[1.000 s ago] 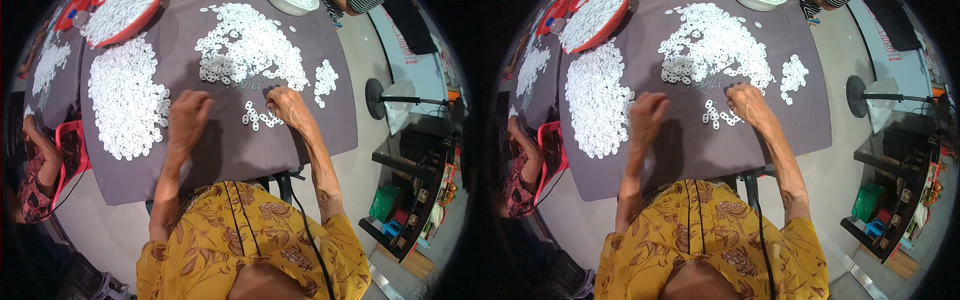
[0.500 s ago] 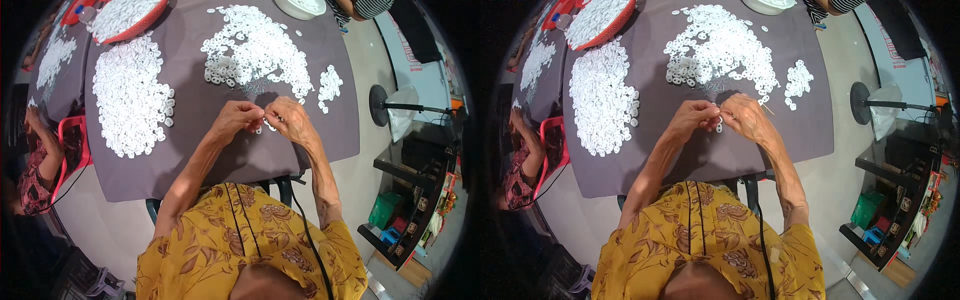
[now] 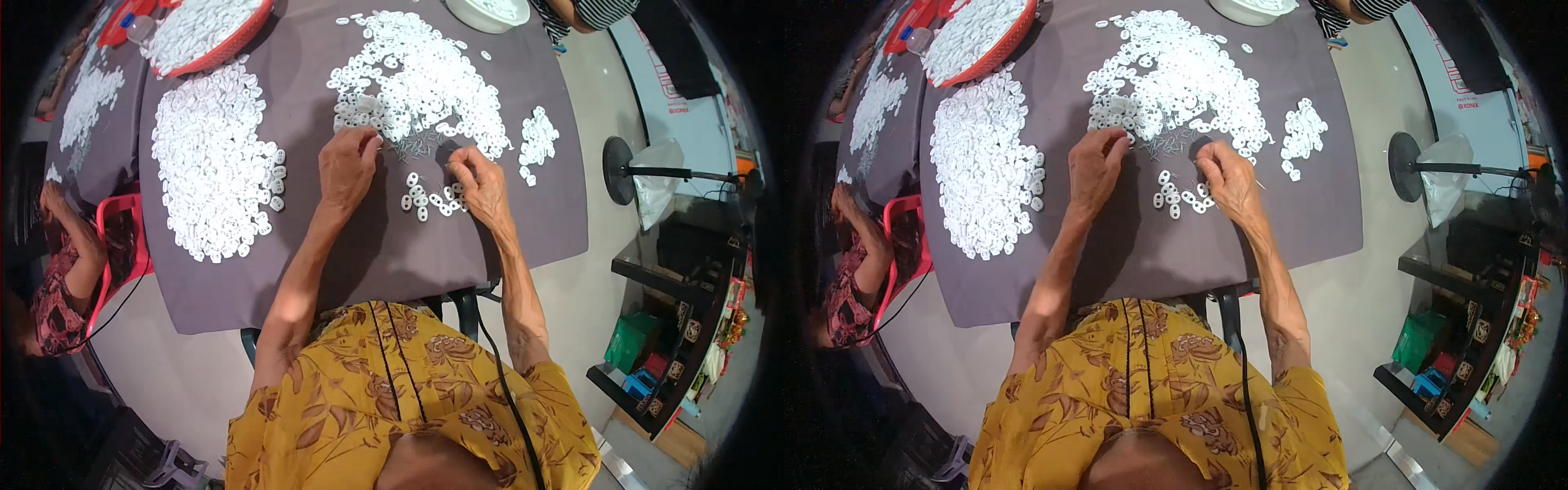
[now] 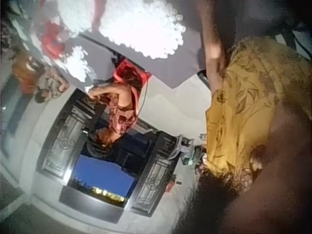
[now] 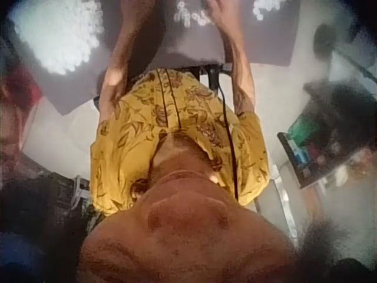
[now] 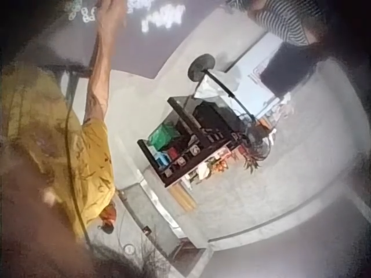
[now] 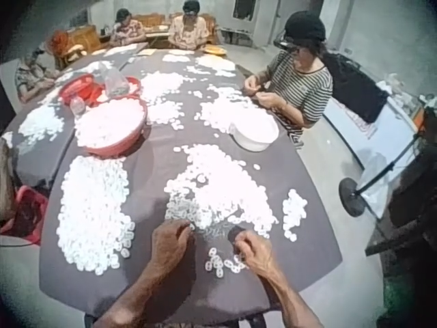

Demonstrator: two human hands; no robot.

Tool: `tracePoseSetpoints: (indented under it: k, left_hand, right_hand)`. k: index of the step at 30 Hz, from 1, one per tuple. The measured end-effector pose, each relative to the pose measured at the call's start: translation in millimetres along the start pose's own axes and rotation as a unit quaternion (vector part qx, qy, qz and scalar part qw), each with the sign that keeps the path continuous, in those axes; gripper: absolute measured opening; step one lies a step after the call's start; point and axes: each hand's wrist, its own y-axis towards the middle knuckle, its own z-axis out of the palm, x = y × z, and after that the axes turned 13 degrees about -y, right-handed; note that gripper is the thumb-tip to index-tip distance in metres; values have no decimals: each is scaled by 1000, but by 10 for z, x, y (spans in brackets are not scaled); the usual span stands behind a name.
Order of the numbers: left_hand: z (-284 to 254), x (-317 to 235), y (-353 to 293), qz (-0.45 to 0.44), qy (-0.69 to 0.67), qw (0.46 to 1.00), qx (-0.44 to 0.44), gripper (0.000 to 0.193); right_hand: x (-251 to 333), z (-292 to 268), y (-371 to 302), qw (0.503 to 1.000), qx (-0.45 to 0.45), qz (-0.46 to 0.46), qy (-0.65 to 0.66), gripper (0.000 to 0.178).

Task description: The person sorts small white circular plastic parts by hand, inspecting them on a table.

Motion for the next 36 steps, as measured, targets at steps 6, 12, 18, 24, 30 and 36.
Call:
tracePoseSetpoints:
  k: [6,12,18,24,30,36]
  left_hand:
    - [205,-107,65,60,174,978,95,17]
    - [209,-151,4,138,163,975,61,24]
    - [273,-29,14,157,170,969,83,26]
    - [240,20,35,155,113,979,72,13]
    - [336,-57,65,146,149,970,121,20]
    - [294,-107,77,49,4,994,100,11]
  right_hand:
    - [-226,60,56,981,8,82,178,8]
    - [-276,96,94,973,6,80,215,5]
    - [-244,63,152,972,10,109,208,5]
    - [-224,57,188,970,20,114,215,6]
    - [-237,95,189,968,1,102,229,7]
    - [-224,93,187,969,-6,96,226,7]
